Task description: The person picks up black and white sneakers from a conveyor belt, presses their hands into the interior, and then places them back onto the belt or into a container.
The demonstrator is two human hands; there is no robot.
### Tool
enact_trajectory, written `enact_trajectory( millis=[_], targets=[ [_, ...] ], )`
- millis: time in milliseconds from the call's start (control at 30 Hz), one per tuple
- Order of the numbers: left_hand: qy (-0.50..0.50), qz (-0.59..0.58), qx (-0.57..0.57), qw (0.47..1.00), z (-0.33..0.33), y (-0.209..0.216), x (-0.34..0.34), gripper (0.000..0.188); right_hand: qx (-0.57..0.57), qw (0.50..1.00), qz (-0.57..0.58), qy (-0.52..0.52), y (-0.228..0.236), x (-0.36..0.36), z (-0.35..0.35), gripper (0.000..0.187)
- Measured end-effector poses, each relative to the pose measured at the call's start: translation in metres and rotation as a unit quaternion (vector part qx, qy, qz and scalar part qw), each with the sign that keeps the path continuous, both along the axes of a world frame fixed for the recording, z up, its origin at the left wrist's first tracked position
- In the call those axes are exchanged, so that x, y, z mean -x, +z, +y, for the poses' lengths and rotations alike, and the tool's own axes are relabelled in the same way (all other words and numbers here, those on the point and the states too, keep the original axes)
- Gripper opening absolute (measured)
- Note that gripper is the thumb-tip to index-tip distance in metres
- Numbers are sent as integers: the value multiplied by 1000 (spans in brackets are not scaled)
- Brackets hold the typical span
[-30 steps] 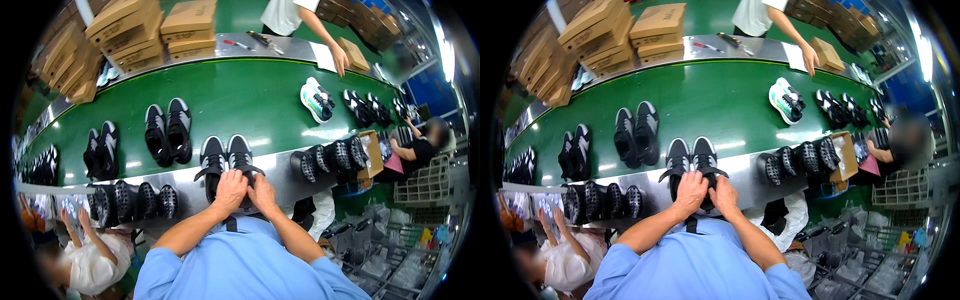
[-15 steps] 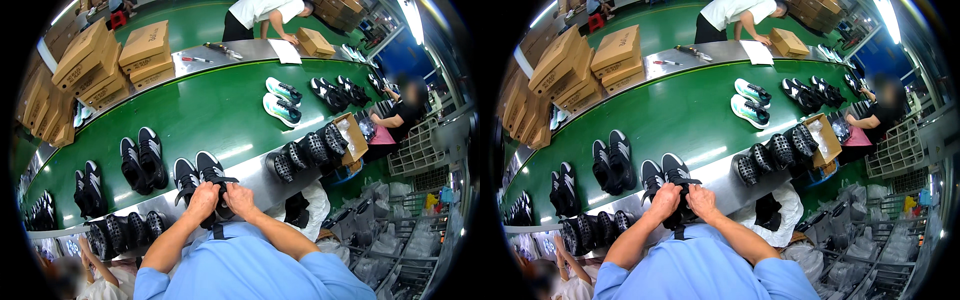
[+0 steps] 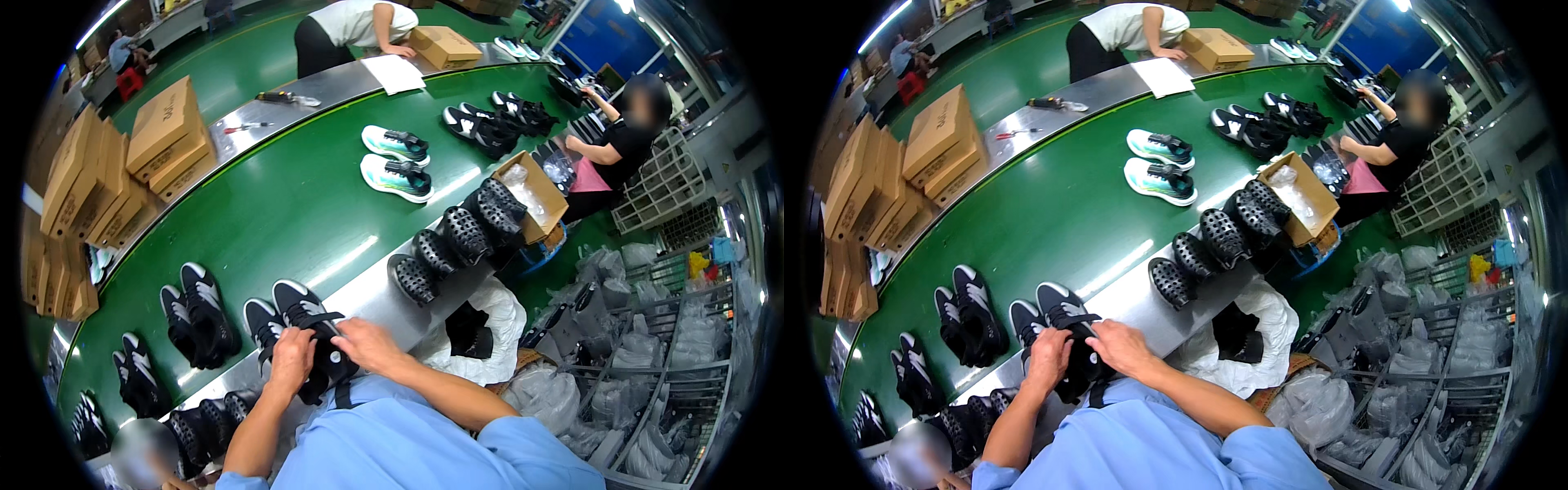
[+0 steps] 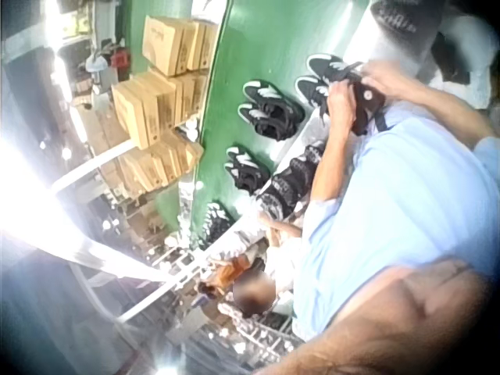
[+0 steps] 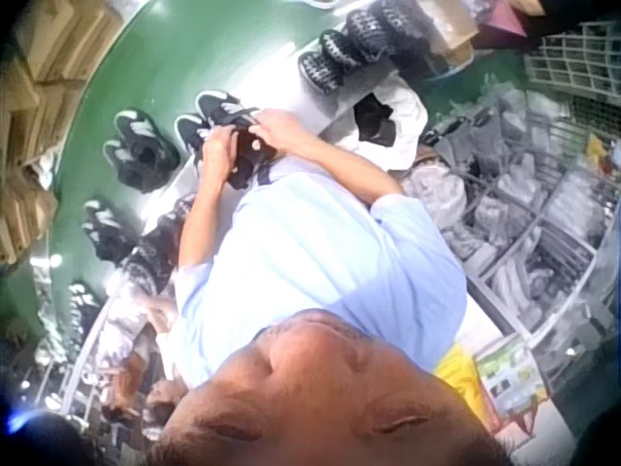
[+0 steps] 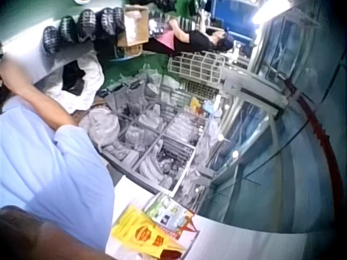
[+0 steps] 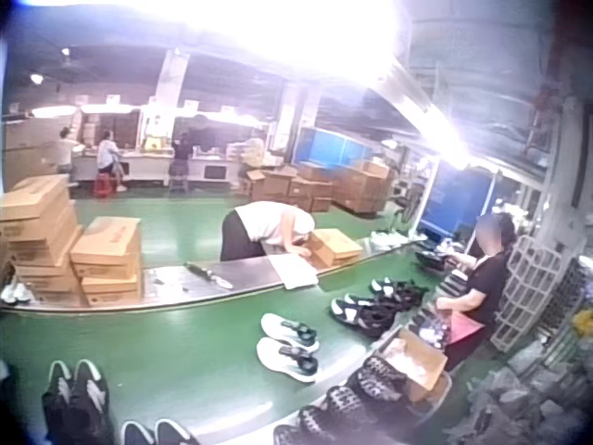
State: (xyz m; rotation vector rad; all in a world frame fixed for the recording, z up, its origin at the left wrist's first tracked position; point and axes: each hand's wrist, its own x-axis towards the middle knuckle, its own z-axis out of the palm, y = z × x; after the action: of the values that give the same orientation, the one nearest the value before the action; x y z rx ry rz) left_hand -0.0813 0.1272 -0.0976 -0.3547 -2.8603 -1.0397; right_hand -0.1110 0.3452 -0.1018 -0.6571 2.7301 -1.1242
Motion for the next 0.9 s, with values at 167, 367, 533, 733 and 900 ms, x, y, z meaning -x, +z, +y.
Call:
enact_trajectory(
  millis=[167,367,533,733,900],
  targets=[
    [16,-11,5,1000,-3,10,-5,20,93,929,136,-331,131,78,146,17],
    [-12,-14,14,1000,7,4,-6,24,-260,878,107,-387,94,185,355,56],
    [-6,-15,23,1000,6,7,-9,24,-421,844,-38,-331,61,229,373,70],
    [-8,-11,7,1000,5,6,-7,24,-473,841,7,-261,55,240,388,52],
    [-25,-14,-11,1000,-2,2,-7,21,-397,855,208,-261,130,213,346,41]
  ],
)
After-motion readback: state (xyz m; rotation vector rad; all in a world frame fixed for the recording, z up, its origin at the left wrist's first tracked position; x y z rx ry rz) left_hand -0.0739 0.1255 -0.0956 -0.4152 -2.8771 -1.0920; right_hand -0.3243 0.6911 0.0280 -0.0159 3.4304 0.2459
